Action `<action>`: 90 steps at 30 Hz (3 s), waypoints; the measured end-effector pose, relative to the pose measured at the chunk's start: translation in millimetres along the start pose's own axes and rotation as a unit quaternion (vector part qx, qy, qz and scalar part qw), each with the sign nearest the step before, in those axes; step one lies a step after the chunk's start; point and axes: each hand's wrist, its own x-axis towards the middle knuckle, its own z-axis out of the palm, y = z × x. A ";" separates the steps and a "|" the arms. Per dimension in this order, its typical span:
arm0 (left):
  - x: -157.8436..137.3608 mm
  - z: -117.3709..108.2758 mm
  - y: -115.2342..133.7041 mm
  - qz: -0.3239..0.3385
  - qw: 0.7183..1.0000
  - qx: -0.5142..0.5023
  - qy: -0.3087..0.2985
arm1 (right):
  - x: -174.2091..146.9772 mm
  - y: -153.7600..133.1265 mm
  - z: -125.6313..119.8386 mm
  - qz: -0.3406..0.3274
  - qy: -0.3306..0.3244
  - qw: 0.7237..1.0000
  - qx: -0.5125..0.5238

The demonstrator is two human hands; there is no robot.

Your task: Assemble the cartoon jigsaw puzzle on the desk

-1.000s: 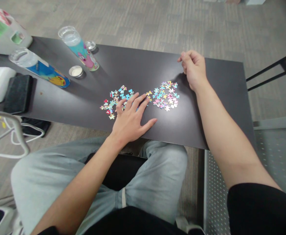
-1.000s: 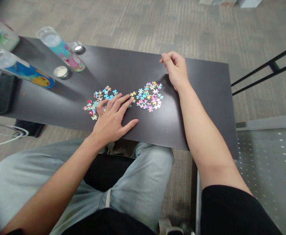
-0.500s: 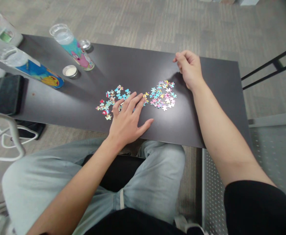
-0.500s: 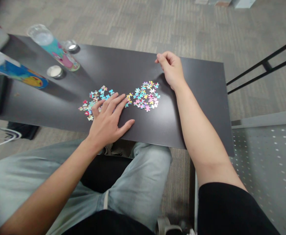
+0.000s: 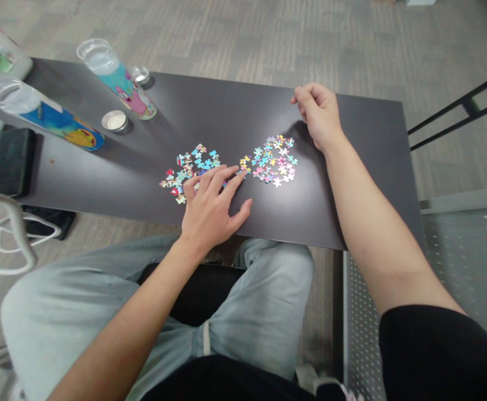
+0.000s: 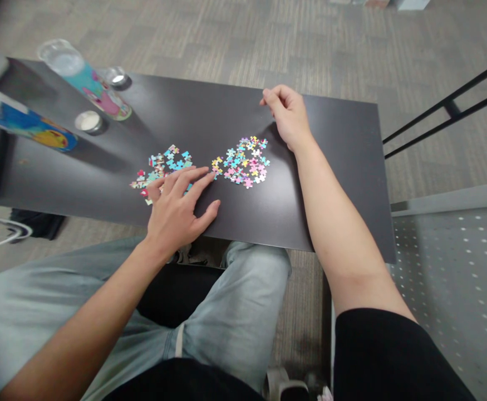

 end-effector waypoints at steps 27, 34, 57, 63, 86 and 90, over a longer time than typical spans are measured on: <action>10.1 28.7 56.6 -0.020 0.996 -0.015 -0.090 | 4.9 3.8 2.8 0.035 0.009 0.996 -0.082; 29.6 43.4 66.6 -0.048 0.996 -0.043 -0.054 | 5.7 6.8 1.3 -0.017 -0.019 0.999 -0.042; 152.2 71.7 96.7 0.020 0.999 0.012 -0.033 | -1.6 -5.3 -17.5 0.021 0.173 0.984 0.040; 63.3 44.5 60.6 0.032 0.999 0.005 0.004 | -13.5 -4.9 -17.1 -0.024 0.202 0.979 0.036; -11.1 -15.8 -85.6 -0.086 0.996 -0.023 -0.010 | -166.9 -113.8 51.5 -0.036 0.003 0.833 -0.552; -8.1 -18.2 -88.7 -0.076 0.997 -0.029 -0.007 | -211.2 -113.7 50.4 0.060 0.046 0.836 -0.543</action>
